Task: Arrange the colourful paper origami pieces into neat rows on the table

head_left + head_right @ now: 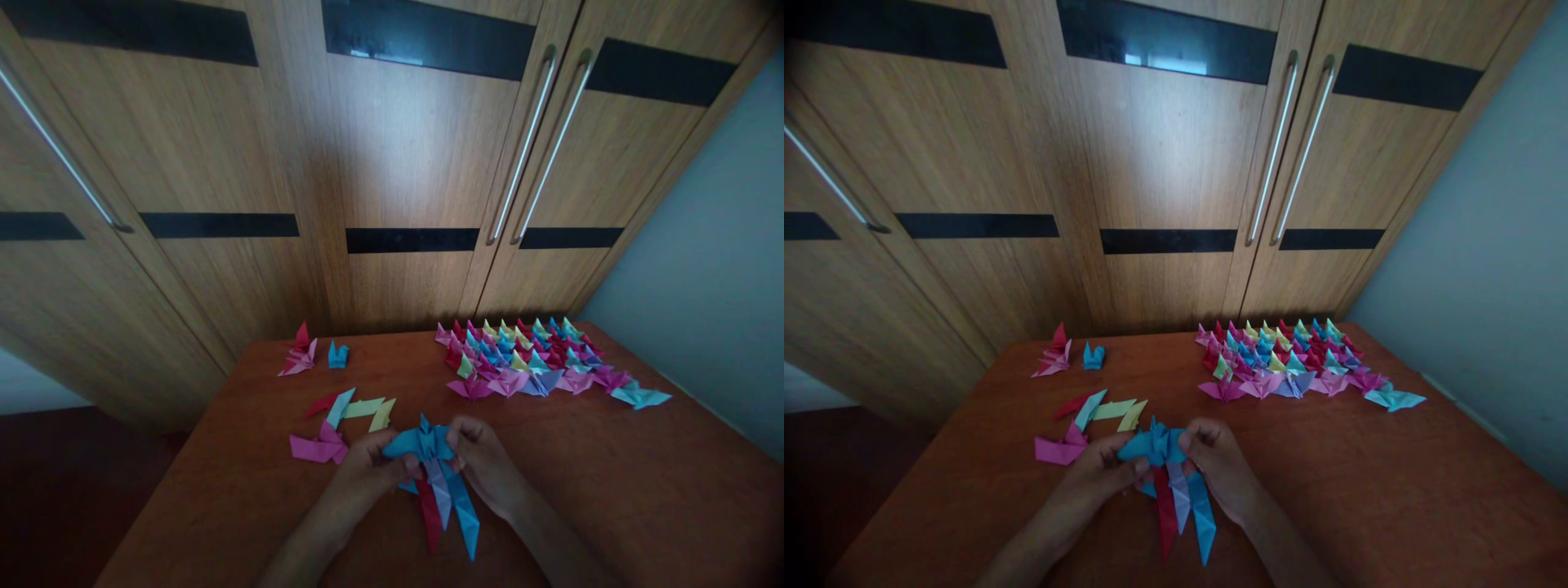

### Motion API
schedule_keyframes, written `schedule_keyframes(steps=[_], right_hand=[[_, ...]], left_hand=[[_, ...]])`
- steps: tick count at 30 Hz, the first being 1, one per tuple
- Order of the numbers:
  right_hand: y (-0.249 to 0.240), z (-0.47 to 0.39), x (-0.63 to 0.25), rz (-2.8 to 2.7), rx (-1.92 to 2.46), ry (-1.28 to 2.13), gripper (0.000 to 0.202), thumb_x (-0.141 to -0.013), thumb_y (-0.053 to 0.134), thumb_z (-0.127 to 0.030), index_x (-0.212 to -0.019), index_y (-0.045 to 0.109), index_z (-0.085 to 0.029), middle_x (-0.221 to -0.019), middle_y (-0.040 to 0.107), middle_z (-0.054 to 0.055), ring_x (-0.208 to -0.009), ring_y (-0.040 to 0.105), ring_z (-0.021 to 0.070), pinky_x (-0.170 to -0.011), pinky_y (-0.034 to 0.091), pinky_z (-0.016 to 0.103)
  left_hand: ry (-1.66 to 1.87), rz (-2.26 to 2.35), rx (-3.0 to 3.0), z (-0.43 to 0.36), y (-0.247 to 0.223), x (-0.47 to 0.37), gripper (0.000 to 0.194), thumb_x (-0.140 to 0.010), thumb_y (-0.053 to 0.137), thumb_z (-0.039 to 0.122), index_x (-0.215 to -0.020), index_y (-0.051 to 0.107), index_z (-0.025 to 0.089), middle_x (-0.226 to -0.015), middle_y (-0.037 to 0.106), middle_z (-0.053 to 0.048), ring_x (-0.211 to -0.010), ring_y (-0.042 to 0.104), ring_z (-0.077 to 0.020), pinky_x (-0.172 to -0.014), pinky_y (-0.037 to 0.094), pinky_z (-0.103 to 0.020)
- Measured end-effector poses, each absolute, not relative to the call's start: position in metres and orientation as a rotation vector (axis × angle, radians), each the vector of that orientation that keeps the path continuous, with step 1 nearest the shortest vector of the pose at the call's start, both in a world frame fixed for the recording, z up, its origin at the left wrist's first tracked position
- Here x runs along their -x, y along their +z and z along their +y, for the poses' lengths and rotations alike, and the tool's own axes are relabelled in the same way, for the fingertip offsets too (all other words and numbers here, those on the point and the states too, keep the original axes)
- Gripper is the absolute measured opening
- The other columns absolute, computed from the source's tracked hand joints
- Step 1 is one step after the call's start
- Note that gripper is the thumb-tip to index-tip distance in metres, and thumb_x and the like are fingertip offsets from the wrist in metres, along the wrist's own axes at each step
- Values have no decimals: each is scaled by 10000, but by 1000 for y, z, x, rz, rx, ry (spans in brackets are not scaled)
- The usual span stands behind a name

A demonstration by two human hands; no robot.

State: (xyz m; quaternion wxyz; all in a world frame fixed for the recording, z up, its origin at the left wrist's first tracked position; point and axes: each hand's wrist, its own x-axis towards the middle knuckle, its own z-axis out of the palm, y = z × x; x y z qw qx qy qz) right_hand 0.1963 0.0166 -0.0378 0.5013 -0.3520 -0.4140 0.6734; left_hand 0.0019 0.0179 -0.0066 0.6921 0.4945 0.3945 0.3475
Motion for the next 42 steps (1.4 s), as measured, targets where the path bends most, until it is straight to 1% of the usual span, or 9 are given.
schedule_keyframes(steps=[5, 10, 17, 20, 24, 27, 30, 34, 42], right_hand=[[-27, 16, -197, -1418, 907, 1647, 277, -748, 697, -420, -711, 632, -153, -692, 627, 8, -653, 570, 129, -605, 418, 225], [-17, 14, -198, -1637, 899, 1533, 290, -827, 606, -415, -755, 673, -142, -751, 634, 15, -705, 562, 132, -660, 418, 234], [-30, 16, -206, -1124, 773, 1745, 260, -746, 709, -367, -649, 646, -134, -569, 577, -14, -491, 491, 80, -481, 360, 187], [-33, 16, -202, -904, 662, 1844, 335, -738, 712, -378, -537, 597, -135, -518, 570, -8, -411, 461, 67, -421, 323, 183], [-35, 17, -195, -819, 577, 1902, 400, -785, 651, -429, -516, 590, -140, -409, 511, -13, -351, 427, 73, -392, 300, 192], [-34, 17, -195, -899, 648, 1825, 385, -818, 614, -421, -556, 621, -139, -444, 548, -3, -393, 474, 85, -424, 339, 198], [-30, 19, -199, -1151, 790, 1695, 356, -857, 571, -409, -658, 672, -133, -584, 635, 28, -517, 559, 105, -507, 397, 209], [-26, 20, -202, -1406, 891, 1623, 293, -840, 593, -422, -815, 691, -147, -717, 676, 38, -637, 608, 134, -571, 428, 225], [-25, 18, -199, -1472, 941, 1595, 338, -850, 564, -452, -767, 688, -148, -692, 663, 26, -622, 605, 133, -562, 429, 224]], left_hand=[[697, 874, -1279, 18, -9, -1, 190, -750, 689, 321, -763, 676, 132, -743, 680, -19, -720, 590, -168, -671, 430, -257], [730, 864, -1310, 21, -6, 1, 142, -778, 658, 282, -768, 675, 141, -738, 680, -9, -717, 592, -162, -670, 432, -250], [752, 772, -1138, 18, -3, 7, 189, -792, 660, 327, -835, 677, 144, -691, 674, -14, -622, 555, -115, -608, 401, -218], [753, 706, -1025, 15, -9, 10, 204, -759, 694, 340, -768, 663, 139, -638, 661, -17, -585, 551, -110, -585, 390, -215], [770, 633, -895, 16, -11, 11, 247, -757, 689, 373, -680, 638, 144, -590, 637, -7, -533, 548, -103, -543, 367, -213], [773, 680, -939, 18, -7, 11, 306, -812, 620, 407, -656, 638, 144, -605, 644, -15, -557, 565, -113, -555, 366, -218], [749, 771, -1128, 20, -2, 10, 330, -835, 583, 429, -695, 664, 142, -667, 675, -37, -632, 581, -137, -601, 381, -230], [705, 820, -1307, 23, -3, 11, 320, -825, 588, 435, -718, 673, 146, -711, 668, -31, -688, 573, -152, -636, 394, -238], [805, 955, -1364, 27, -12, 7, 227, -809, 618, 386, -829, 628, 160, -763, 618, -12, -729, 563, -163, -671, 433, -260]])
